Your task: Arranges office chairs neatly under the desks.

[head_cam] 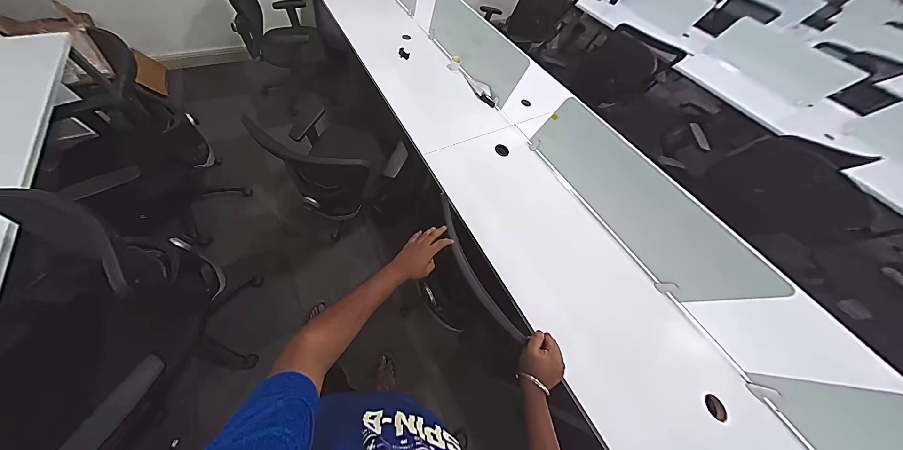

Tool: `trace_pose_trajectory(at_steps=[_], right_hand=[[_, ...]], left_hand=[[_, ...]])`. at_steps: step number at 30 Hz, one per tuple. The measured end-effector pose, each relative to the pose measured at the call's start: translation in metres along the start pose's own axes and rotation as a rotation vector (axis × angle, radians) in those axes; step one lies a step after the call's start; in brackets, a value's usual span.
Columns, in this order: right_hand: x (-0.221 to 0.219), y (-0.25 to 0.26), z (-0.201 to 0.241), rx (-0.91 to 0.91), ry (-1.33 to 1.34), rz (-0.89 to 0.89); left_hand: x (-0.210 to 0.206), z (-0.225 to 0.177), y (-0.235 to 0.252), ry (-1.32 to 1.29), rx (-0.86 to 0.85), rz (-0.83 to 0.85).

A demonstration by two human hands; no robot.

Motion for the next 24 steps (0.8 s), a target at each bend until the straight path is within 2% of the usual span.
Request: trace_pose_trajectory(at_steps=[3,6,8,10,12,14,17,19,22,24], right_hand=[[0.005,-0.004,0.018,0.069,-0.066,0.001],[0.0,-0.028,0.065,0.265,-0.059,-0.145],[-0.013,-0.047,0.118,0.399,0.002,-0.189],[-0.037,-0.062,0.182,0.515,0.071,-0.148],[-0.067,-0.075,0.25,0.627,0.151,-0.037],[-0.097,-0.08,0.321,0.726,0.215,0.058],[-0.14,-0.076,0.423,0.855,0.241,0.181],[-0.172,-0.068,0.479,0.915,0.185,0.315],[-0.222,-0.057,0.543,0.976,0.049,0.485],[-0.248,-0.053,0.571,1.002,-0.071,0.543]], left_hand=[[0.002,0.051,-0.067,-0.213,0.141,-0.093],[0.019,0.122,-0.149,-0.31,0.308,-0.188],[0.047,0.171,-0.195,-0.319,0.4,-0.297],[0.089,0.214,-0.225,-0.266,0.488,-0.454],[0.135,0.248,-0.24,-0.167,0.542,-0.579],[0.182,0.276,-0.235,-0.053,0.537,-0.638],[0.245,0.307,-0.207,0.101,0.47,-0.559],[0.275,0.325,-0.183,0.158,0.459,-0.375],[0.294,0.361,-0.146,0.228,0.449,-0.102],[0.297,0.381,-0.13,0.273,0.396,-0.052]])
Point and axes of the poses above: each hand's wrist, its own y-axis towards the middle knuckle, its own x-axis out of the back of the hand, z = x × y, the point moved 1 cm from there along y, towards the middle knuckle, and after that the axes turned 2 degrees about z, right-handed, at the moved point
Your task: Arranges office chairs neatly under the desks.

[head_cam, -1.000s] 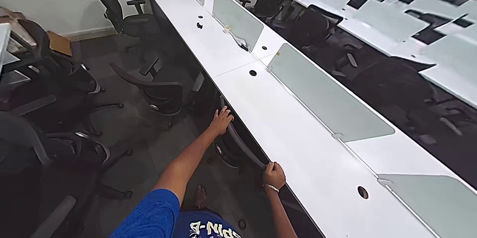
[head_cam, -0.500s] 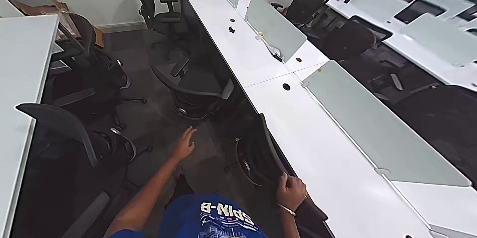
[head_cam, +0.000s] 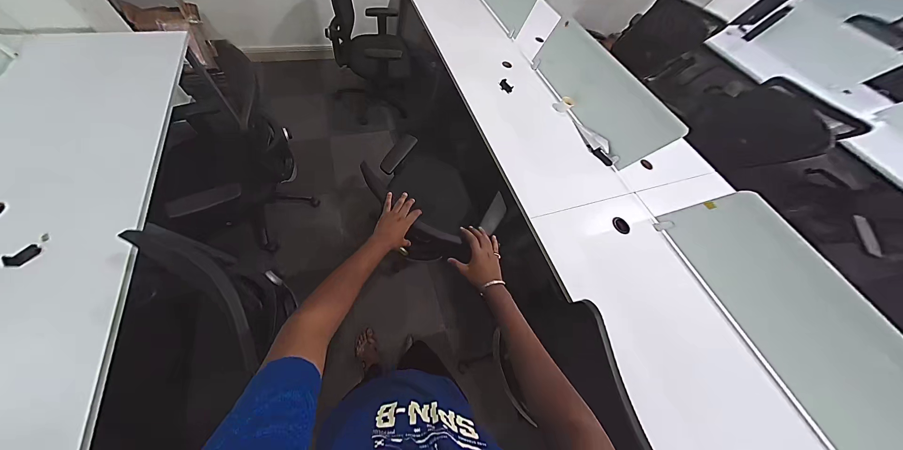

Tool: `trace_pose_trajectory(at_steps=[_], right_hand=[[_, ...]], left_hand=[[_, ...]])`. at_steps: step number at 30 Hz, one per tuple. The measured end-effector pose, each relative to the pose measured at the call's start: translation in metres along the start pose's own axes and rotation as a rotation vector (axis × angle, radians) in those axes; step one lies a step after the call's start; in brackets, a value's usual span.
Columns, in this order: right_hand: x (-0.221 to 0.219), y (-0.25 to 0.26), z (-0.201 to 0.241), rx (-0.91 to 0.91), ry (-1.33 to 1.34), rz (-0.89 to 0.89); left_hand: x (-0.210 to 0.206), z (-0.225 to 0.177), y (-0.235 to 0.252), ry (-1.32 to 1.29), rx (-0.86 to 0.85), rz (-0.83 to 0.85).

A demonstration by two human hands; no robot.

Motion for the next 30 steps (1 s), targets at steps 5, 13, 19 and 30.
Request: trace_pose_trajectory(at_steps=[5,13,19,30], right_hand=[[-0.006,0.049,0.01,-0.112,-0.167,0.011],[-0.024,0.13,0.048,-0.041,-0.177,-0.105],[-0.025,0.217,0.071,-0.173,-0.118,0.018],[-0.015,0.368,0.052,-0.477,-0.09,0.062]], left_hand=[[-0.001,0.029,0.027,-0.006,-0.166,-0.189],[0.049,0.113,0.114,0.029,-0.204,-0.165],[0.097,0.158,0.208,0.13,-0.136,-0.001],[0.142,0.223,0.38,0.105,-0.407,-0.037]])
Point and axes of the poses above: each hand's wrist, its own y-axis towards the middle knuckle, its own x-axis out of the back of the hand, z = x × y, the point moved 1 cm from there along y, towards the middle knuckle, and after that the axes turned 2 degrees about z, right-handed, at the moved point
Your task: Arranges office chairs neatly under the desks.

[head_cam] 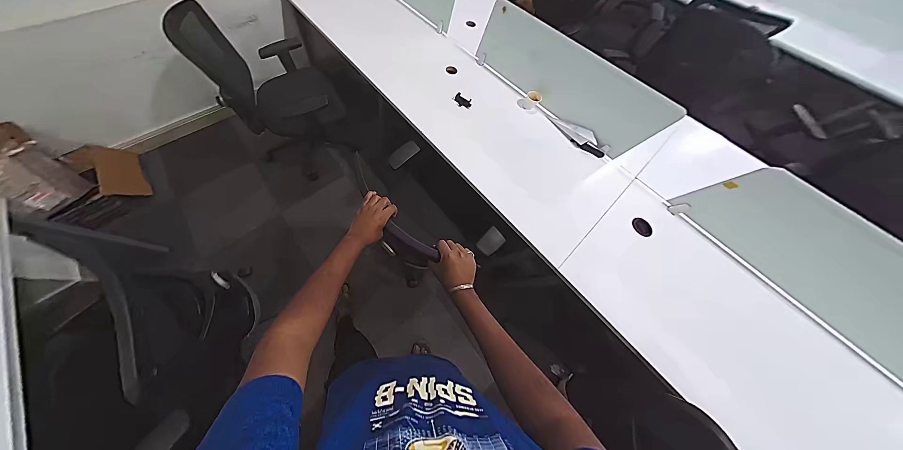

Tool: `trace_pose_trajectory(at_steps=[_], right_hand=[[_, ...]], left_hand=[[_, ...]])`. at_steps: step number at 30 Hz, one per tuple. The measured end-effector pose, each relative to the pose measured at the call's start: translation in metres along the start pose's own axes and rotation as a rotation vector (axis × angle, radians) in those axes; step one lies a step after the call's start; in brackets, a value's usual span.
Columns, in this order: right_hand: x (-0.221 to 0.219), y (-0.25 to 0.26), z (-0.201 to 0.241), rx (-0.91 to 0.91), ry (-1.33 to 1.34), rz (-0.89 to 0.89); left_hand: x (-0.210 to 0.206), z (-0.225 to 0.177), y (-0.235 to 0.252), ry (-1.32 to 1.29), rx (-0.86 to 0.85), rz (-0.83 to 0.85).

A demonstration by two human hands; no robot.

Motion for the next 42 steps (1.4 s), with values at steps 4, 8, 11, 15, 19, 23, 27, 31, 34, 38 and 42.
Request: trace_pose_trajectory(at_steps=[4,8,11,15,19,23,27,31,34,38,42], right_hand=[[0.0,0.065,0.036,-0.126,-0.009,-0.11],[0.012,0.125,0.057,-0.219,-0.017,-0.083],[0.017,0.166,0.061,-0.267,-0.035,-0.078],[0.024,0.2,0.051,-0.27,-0.107,-0.134],[0.021,0.204,0.037,-0.207,-0.153,-0.297],[0.016,0.198,0.043,-0.169,-0.191,-0.396],[0.02,0.194,0.049,-0.169,-0.124,-0.27],[0.043,0.217,0.044,-0.272,0.163,0.33],[0.059,0.265,0.067,-0.059,0.441,0.327],[0.087,0.352,0.145,0.25,0.566,0.163],[0.092,0.434,0.229,0.492,0.558,0.155]], left_hand=[[0.022,0.058,0.061,-0.023,-0.05,0.014],[0.042,0.101,0.121,-0.035,-0.084,0.092],[0.054,0.124,0.161,-0.023,-0.12,0.134],[0.06,0.141,0.192,-0.072,-0.211,0.094],[0.05,0.143,0.199,-0.097,-0.296,-0.042],[0.048,0.147,0.191,-0.159,-0.329,-0.114],[0.049,0.155,0.179,-0.234,-0.368,-0.044],[0.05,0.174,0.172,-0.337,-0.499,0.105],[0.076,0.201,0.163,-0.537,-0.423,0.064],[0.101,0.278,0.129,-0.673,0.004,-0.139],[0.114,0.373,0.071,-0.691,0.428,-0.356]])
Point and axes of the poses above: each hand's wrist, its own y-axis towards the middle knuckle, its own x-axis out of the back of the hand, z = x × y, the point moved 1 cm from there along y, towards the middle knuckle, and after that the axes turned 2 degrees about z, right-handed, at the moved point
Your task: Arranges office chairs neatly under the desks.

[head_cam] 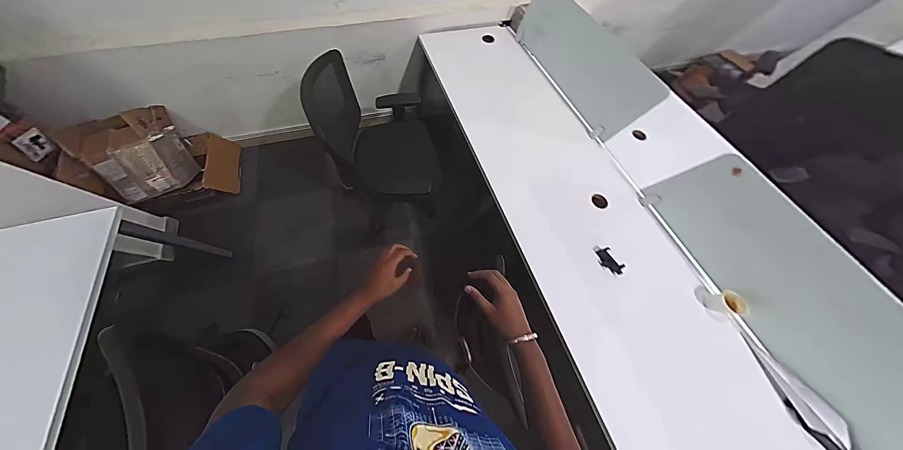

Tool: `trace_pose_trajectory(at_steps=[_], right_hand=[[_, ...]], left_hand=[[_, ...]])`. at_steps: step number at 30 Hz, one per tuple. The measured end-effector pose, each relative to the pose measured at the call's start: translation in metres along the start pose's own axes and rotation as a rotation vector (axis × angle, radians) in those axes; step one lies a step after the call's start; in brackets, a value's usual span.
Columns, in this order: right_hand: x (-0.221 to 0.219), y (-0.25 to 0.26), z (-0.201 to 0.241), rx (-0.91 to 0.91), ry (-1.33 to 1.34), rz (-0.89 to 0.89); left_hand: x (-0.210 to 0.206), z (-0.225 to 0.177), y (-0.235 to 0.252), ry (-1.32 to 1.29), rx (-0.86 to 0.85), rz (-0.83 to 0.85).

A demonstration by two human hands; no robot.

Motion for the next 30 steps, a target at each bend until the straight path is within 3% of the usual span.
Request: trace_pose_trajectory(at_steps=[2,7,11,19,23,30], right_hand=[[-0.016,0.051,0.026,0.091,-0.012,0.054],[-0.083,0.155,0.105,0.263,0.197,0.093],[-0.14,0.238,0.178,0.255,0.209,0.087],[-0.192,0.4,0.316,0.181,-0.03,0.001],[-0.215,0.453,0.336,0.051,-0.078,0.006],[-0.262,0.531,0.325,-0.199,0.01,0.038]], left_hand=[[0.041,0.034,-0.006,0.019,0.115,-0.093],[0.123,0.112,-0.007,-0.038,0.215,-0.324],[0.195,0.162,-0.001,-0.118,0.204,-0.421],[0.336,0.223,0.01,-0.085,0.222,-0.443],[0.385,0.231,0.045,-0.161,0.129,-0.478],[0.474,0.231,0.145,-0.206,-0.12,-0.419]])
Point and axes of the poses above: each hand's wrist, its own y-axis towards the middle knuckle, its own x-axis out of the back of the hand, z = x × y, the point moved 1 cm from there along y, towards the middle knuckle, and after that the axes turned 2 degrees about z, right-handed, at the moved point
